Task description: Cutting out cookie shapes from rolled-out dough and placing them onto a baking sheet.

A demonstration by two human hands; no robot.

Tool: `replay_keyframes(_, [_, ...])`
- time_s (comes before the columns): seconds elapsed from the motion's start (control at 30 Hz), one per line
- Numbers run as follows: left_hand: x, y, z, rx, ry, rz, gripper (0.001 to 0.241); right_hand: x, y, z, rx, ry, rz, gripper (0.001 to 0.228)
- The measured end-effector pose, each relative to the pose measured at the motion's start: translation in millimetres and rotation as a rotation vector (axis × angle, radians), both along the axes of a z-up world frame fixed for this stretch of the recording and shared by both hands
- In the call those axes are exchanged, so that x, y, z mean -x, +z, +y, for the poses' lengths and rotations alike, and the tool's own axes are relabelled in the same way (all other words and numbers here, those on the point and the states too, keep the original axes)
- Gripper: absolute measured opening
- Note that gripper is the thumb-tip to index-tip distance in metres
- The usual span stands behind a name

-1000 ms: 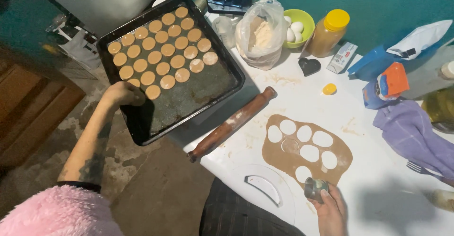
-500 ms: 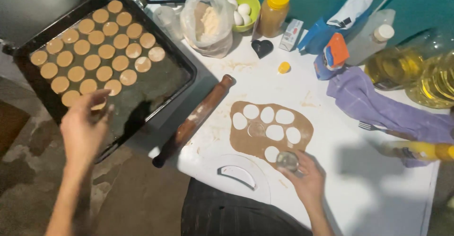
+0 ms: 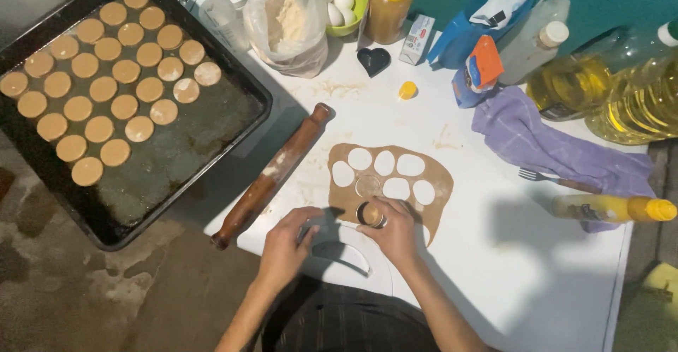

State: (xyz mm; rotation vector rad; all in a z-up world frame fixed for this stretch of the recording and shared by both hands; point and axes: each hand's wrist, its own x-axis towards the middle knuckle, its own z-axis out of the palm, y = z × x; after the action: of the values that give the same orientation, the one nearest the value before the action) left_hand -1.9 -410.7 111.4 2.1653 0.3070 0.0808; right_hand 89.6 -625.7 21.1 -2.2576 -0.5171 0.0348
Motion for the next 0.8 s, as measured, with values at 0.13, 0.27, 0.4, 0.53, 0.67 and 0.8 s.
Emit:
replay_keyframes(0.13, [-2,-50,-10,0.191,0.035,0.162,0.029,-2,3,2,-0.002,0.004,0.021,0.065])
replay_keyframes(0.27, [-9,-139,-26,0.534,0.043,0.083,0.035,4,6,13,0.024,-0.053,0.065,0.063])
replay_keyframes(0.4, [-29,-191,-42,0.763,0.109,0.016,0.037,1,6,20,0.138,-0.144,0.043,0.059])
replay_keyframes(0.53, [-31,-192,-46,0.738,0.167,0.019,0.033,6,-19,8,-0.056,-0.258,0.164,0.058])
replay_keyframes(0.67, [-26,-174,-53,0.706,0.181,0.052,0.029,10,-40,-21,-0.569,-0.387,0.570,0.043])
replay_keyframes(0.8, [-28,-165,-62,0.754,0.177,0.151,0.030,11,-28,-32,-1.044,-0.418,0.892,0.031])
